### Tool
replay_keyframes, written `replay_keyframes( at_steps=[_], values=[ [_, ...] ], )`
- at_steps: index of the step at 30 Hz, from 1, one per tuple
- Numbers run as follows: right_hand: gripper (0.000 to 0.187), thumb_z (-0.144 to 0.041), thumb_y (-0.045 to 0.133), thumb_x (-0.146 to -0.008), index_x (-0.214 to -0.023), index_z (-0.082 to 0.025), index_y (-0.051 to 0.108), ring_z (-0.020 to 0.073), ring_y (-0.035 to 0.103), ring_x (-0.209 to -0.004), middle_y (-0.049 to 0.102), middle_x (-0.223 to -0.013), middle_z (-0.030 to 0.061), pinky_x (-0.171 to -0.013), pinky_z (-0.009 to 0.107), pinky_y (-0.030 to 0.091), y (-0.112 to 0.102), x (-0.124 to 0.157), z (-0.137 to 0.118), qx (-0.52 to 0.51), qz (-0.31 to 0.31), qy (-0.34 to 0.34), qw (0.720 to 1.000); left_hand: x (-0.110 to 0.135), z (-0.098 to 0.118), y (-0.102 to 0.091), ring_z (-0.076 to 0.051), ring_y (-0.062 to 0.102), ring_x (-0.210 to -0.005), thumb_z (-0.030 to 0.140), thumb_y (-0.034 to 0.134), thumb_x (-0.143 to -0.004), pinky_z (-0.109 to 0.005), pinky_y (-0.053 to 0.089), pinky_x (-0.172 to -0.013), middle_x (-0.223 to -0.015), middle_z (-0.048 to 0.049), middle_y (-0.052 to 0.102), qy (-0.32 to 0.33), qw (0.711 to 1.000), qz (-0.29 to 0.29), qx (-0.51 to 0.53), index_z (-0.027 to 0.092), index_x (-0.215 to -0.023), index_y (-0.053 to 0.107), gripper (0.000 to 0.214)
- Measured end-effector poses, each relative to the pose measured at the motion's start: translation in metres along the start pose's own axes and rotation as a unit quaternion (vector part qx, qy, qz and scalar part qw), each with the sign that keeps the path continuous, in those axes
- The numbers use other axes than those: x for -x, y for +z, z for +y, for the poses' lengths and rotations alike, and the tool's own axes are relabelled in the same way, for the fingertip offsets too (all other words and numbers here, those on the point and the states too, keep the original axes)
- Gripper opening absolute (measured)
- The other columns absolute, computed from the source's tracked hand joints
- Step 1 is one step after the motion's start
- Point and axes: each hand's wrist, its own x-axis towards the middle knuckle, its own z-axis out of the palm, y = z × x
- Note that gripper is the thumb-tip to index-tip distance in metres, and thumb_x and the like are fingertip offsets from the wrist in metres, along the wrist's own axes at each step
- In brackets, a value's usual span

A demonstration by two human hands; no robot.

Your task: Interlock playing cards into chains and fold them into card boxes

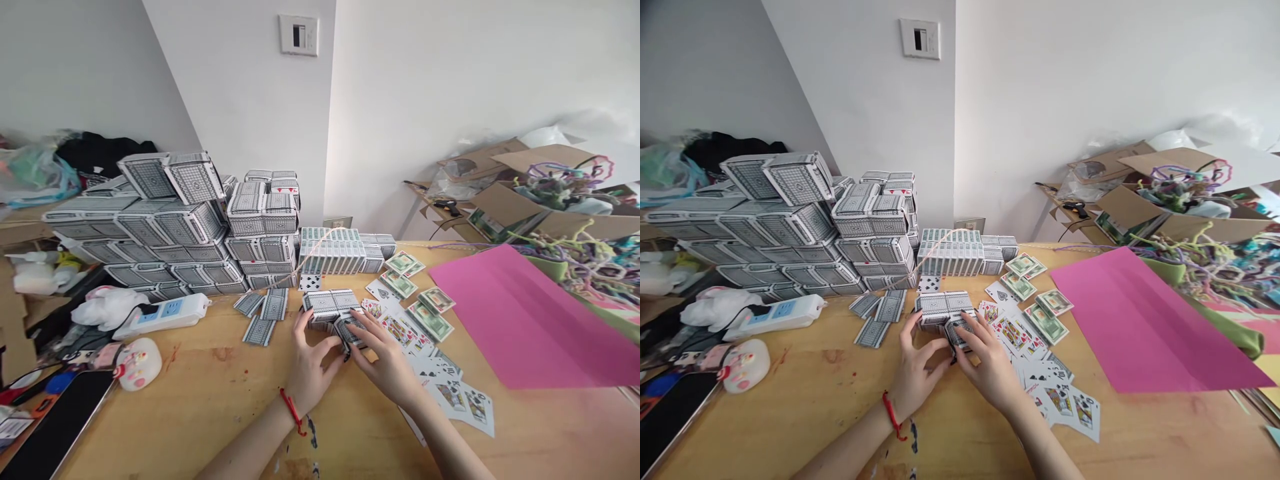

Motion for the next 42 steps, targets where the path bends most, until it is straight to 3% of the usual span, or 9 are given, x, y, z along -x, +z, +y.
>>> replay_keyframes(
  at_steps=[8, 16, 27, 31, 37, 42],
  values=[
    [0.031, -0.021, 0.048, -0.082, -0.113, -0.02, 0.053, 0.028, 0.035, -0.127, 0.05, -0.128, 0.0102, -0.098, 0.048, 0.041, 0.0006, -0.0015, -0.0019, 0.019, -0.005, -0.009, 1.0, -0.0003, 0.0021, 0.0008, -0.032, 0.019, -0.131, 0.015, 0.06, -0.075, -0.05, 0.027, -0.106, -0.139, -0.0028, 0.009, 0.004, 1.0, 0.01, 0.003, 0.025, -0.092, 0.063, 0.02],
    [0.032, -0.02, 0.047, -0.083, -0.114, -0.022, 0.051, 0.0277, 0.034, -0.128, 0.049, -0.129, 0.0099, -0.098, 0.049, 0.04, 0.0, -0.0016, -0.0036, 0.016, -0.008, -0.011, 1.0, -0.0003, 0.003, -0.0005, -0.034, 0.024, -0.13, 0.009, 0.059, -0.073, -0.05, 0.035, -0.101, -0.141, -0.0014, 0.006, 0.022, 1.0, 0.015, -0.005, 0.026, -0.089, 0.065, 0.023],
    [0.033, -0.023, 0.047, -0.084, -0.116, -0.021, 0.052, 0.0284, 0.032, -0.128, 0.047, -0.132, 0.0087, -0.098, 0.049, 0.041, -0.0008, 0.0006, -0.0011, 0.016, -0.025, -0.002, 1.0, 0.0, 0.0011, 0.0, -0.032, 0.021, -0.131, 0.012, 0.057, -0.076, -0.051, 0.029, -0.104, -0.139, -0.0022, 0.011, 0.025, 1.0, 0.008, -0.007, 0.027, -0.089, 0.065, 0.021],
    [0.034, -0.022, 0.049, -0.082, -0.116, -0.023, 0.054, 0.0287, 0.034, -0.127, 0.049, -0.13, 0.0082, -0.097, 0.049, 0.041, -0.0023, 0.0, -0.002, 0.002, -0.02, -0.002, 1.0, 0.0002, -0.0026, 0.0017, -0.031, 0.024, -0.13, 0.016, 0.062, -0.074, -0.049, 0.032, -0.103, -0.137, -0.0053, 0.016, 0.007, 1.0, 0.015, 0.002, 0.025, -0.095, 0.06, 0.023],
    [0.032, -0.022, 0.051, -0.08, -0.112, -0.023, 0.057, 0.0283, 0.037, -0.126, 0.051, -0.128, 0.0086, -0.098, 0.05, 0.041, -0.0029, -0.0009, -0.0022, 0.001, -0.008, -0.001, 1.0, -0.0006, -0.0057, 0.0045, -0.029, 0.029, -0.129, 0.021, 0.063, -0.072, -0.048, 0.036, -0.101, -0.134, -0.0104, 0.023, -0.022, 0.999, 0.031, 0.032, 0.025, -0.118, 0.042, 0.05],
    [0.033, -0.022, 0.052, -0.08, -0.111, -0.024, 0.057, 0.0281, 0.038, -0.125, 0.052, -0.127, 0.0078, -0.097, 0.049, 0.042, -0.0017, -0.0006, -0.0017, -0.004, 0.002, 0.001, 1.0, -0.0025, -0.0029, 0.0043, -0.031, 0.029, -0.128, 0.023, 0.064, -0.071, -0.049, 0.036, -0.101, -0.134, -0.0102, 0.023, -0.02, 0.999, 0.028, 0.014, 0.024, -0.117, 0.045, 0.05]
  ],
)
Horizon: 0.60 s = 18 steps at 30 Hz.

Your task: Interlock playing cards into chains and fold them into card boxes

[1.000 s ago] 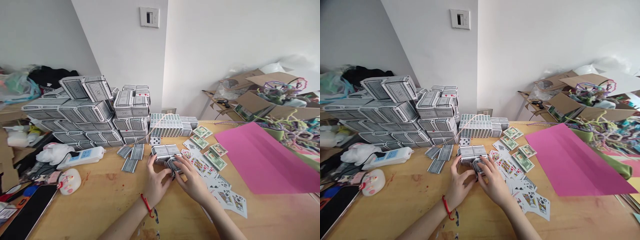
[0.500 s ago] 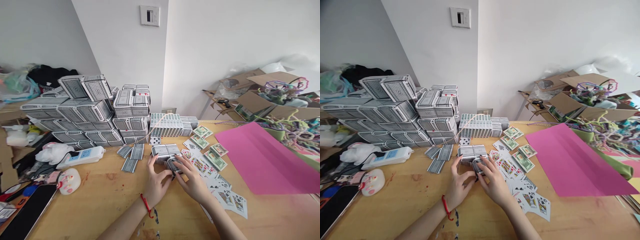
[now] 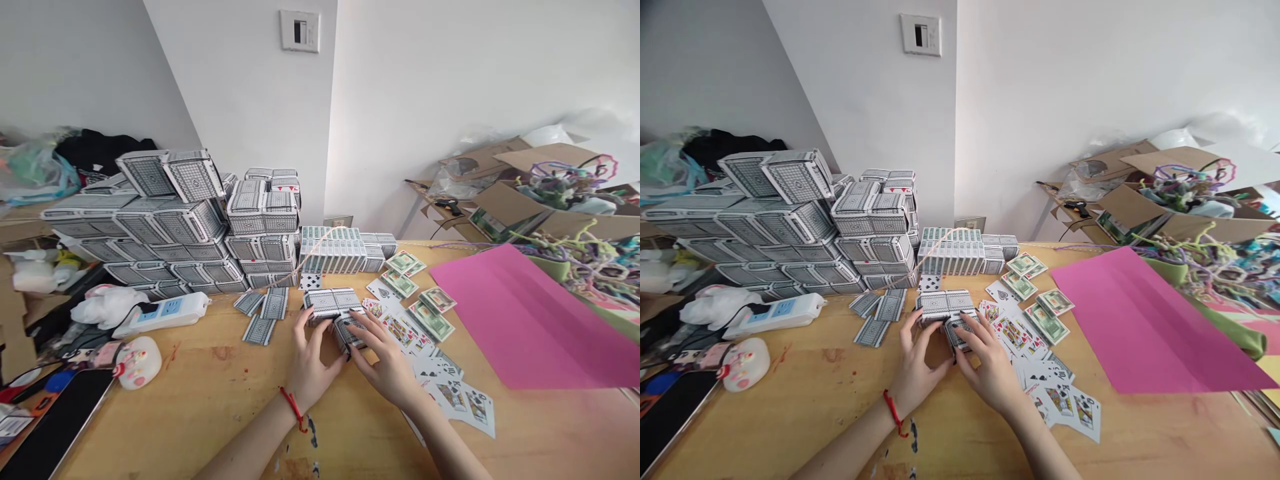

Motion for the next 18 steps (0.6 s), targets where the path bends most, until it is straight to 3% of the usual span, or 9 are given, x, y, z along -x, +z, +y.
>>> replay_keyframes(
  at_steps=[18],
  values=[
    [0.03, -0.023, 0.051, -0.08, -0.11, -0.023, 0.057, 0.0274, 0.037, -0.125, 0.053, -0.126, 0.0082, -0.098, 0.048, 0.041, -0.0015, 0.0005, -0.0013, -0.008, -0.005, 0.007, 1.0, -0.006, 0.0004, -0.0023, -0.031, 0.032, -0.125, 0.022, 0.067, -0.067, -0.05, 0.036, -0.1, -0.129, -0.0086, 0.023, -0.004, 1.0, 0.003, -0.004, 0.025, -0.107, 0.052, 0.043]
  ],
)
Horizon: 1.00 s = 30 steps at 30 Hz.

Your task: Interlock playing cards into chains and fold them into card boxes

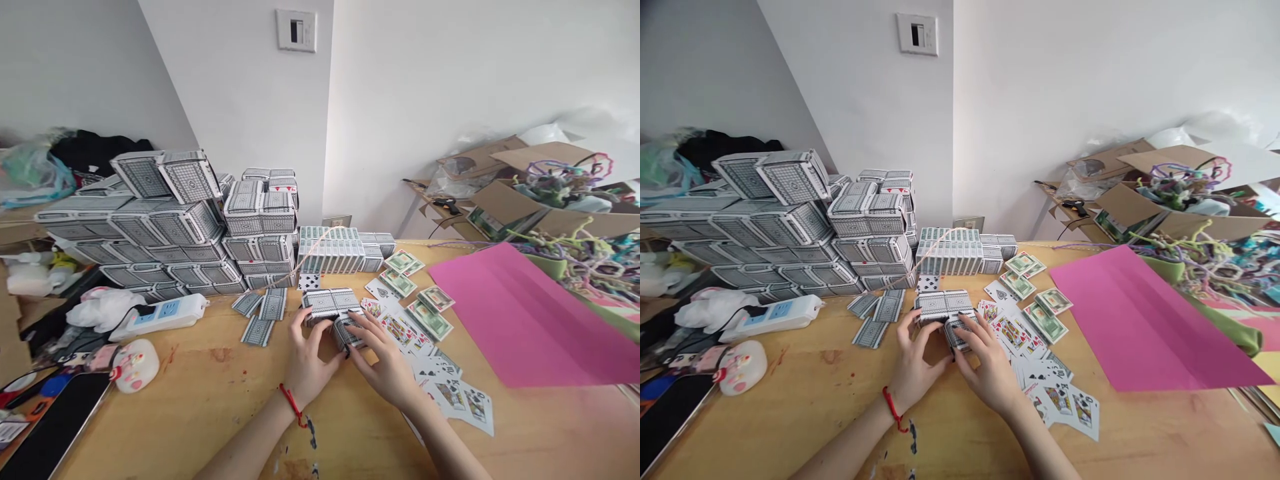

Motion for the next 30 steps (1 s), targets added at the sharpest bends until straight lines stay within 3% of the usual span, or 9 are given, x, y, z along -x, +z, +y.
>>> replay_keyframes(
  at_steps=[13, 18, 24, 30],
  values=[
    [0.03, -0.023, 0.047, -0.083, -0.112, -0.022, 0.054, 0.026, 0.035, -0.127, 0.051, -0.128, 0.0075, -0.1, 0.047, 0.04, -0.001, -0.0003, -0.0022, 0.015, -0.026, 0.002, 1.0, -0.0003, -0.0026, 0.0015, -0.029, 0.037, -0.122, 0.02, 0.069, -0.065, -0.047, 0.039, -0.098, -0.129, -0.0092, 0.023, -0.024, 1.0, 0.0, 0.0, 0.023, -0.105, 0.052, 0.043],
    [0.03, -0.024, 0.046, -0.084, -0.113, -0.021, 0.053, 0.0258, 0.032, -0.129, 0.049, -0.13, 0.0077, -0.101, 0.047, 0.039, 0.0013, 0.0009, -0.0014, 0.012, -0.025, -0.001, 1.0, 0.0027, -0.0039, 0.0045, -0.029, 0.034, -0.124, 0.021, 0.065, -0.07, -0.047, 0.036, -0.099, -0.132, -0.0085, 0.022, -0.011, 1.0, -0.001, -0.002, 0.022, -0.093, 0.053, 0.026],
    [0.029, -0.025, 0.046, -0.084, -0.112, -0.021, 0.054, 0.0259, 0.032, -0.129, 0.05, -0.129, 0.0081, -0.099, 0.048, 0.04, 0.0024, -0.0001, -0.0013, 0.012, -0.018, 0.0, 1.0, 0.0014, -0.0064, 0.0046, -0.03, 0.03, -0.126, 0.021, 0.067, -0.068, -0.048, 0.036, -0.1, -0.132, -0.0099, 0.023, -0.013, 1.0, -0.011, 0.006, 0.024, -0.114, 0.045, 0.051],
    [0.03, -0.023, 0.046, -0.084, -0.113, -0.022, 0.052, 0.0258, 0.034, -0.128, 0.05, -0.129, 0.0082, -0.1, 0.049, 0.038, 0.0021, -0.0008, -0.0022, 0.019, -0.019, -0.006, 1.0, -0.0005, -0.0045, 0.0032, -0.03, 0.03, -0.126, 0.02, 0.066, -0.068, -0.049, 0.034, -0.101, -0.132, -0.0078, 0.02, -0.015, 1.0, -0.013, 0.006, 0.026, -0.111, 0.05, 0.046]
  ],
)
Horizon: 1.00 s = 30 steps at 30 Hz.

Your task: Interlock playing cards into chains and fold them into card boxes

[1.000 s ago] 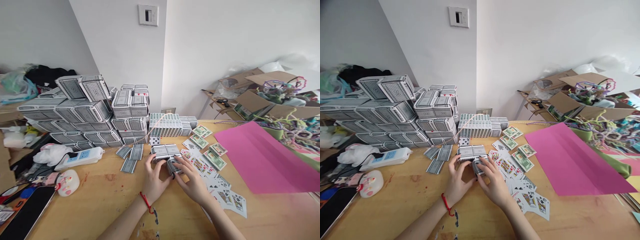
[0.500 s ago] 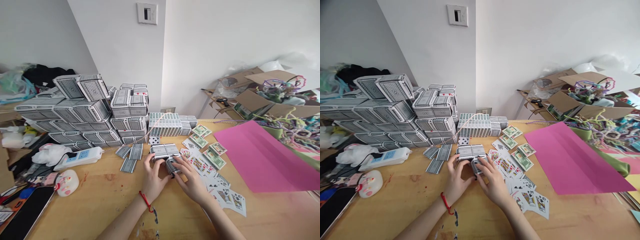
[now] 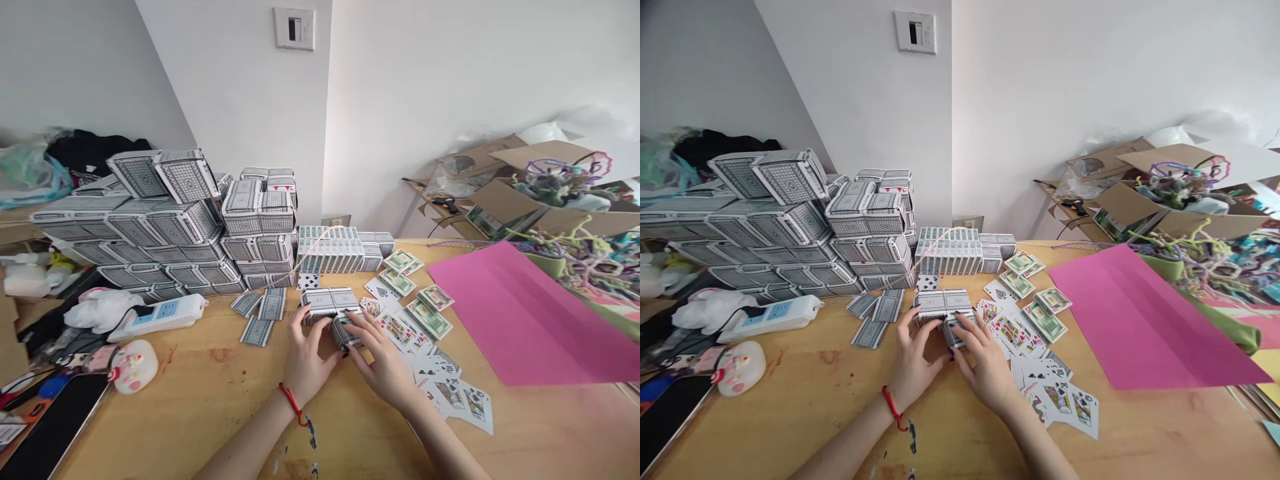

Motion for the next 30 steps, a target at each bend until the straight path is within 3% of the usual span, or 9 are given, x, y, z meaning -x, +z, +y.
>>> replay_keyframes(
  at_steps=[8, 19, 25, 30],
  values=[
    [0.031, -0.021, 0.044, -0.085, -0.115, -0.021, 0.051, 0.0241, 0.031, -0.13, 0.051, -0.128, 0.0069, -0.103, 0.049, 0.035, -0.001, -0.001, -0.004, 0.002, -0.009, -0.002, 1.0, -0.001, -0.002, 0.004, -0.03, 0.037, -0.122, 0.015, 0.069, -0.063, -0.047, 0.036, -0.1, -0.132, -0.0089, 0.019, -0.02, 0.999, 0.01, 0.031, 0.023, -0.104, 0.052, 0.045],
    [0.035, -0.024, 0.046, -0.086, -0.12, -0.025, 0.052, 0.0278, 0.028, -0.13, 0.049, -0.131, 0.0043, -0.101, 0.051, 0.037, 0.005, 0.002, 0.009, 0.016, -0.02, -0.014, 1.0, 0.002, -0.005, 0.003, -0.031, 0.031, -0.126, 0.027, 0.066, -0.07, -0.048, 0.035, -0.1, -0.136, -0.0103, 0.017, 0.002, 1.0, -0.005, 0.016, 0.024, -0.112, 0.047, 0.047],
    [0.05, -0.009, 0.035, -0.086, -0.133, -0.027, 0.038, 0.0258, 0.02, -0.133, 0.037, -0.14, 0.001, -0.103, 0.051, 0.033, -0.001, 0.006, 0.024, 0.006, -0.078, -0.043, 0.996, 0.0, -0.003, 0.002, -0.032, 0.027, -0.128, 0.03, 0.066, -0.069, -0.05, 0.035, -0.1, -0.136, -0.0101, 0.019, 0.014, 1.0, 0.0, -0.004, 0.025, -0.114, 0.048, 0.048],
    [0.049, -0.006, 0.032, -0.085, -0.128, -0.026, 0.045, 0.0243, 0.02, -0.133, 0.037, -0.139, 0.0011, -0.104, 0.051, 0.032, -0.004, 0.008, 0.026, -0.011, -0.079, -0.032, 0.996, -0.002, -0.002, -0.001, -0.032, 0.024, -0.13, 0.032, 0.066, -0.07, -0.05, 0.032, -0.102, -0.137, -0.0098, 0.018, 0.021, 1.0, -0.006, -0.003, 0.024, -0.113, 0.05, 0.046]
  ],
)
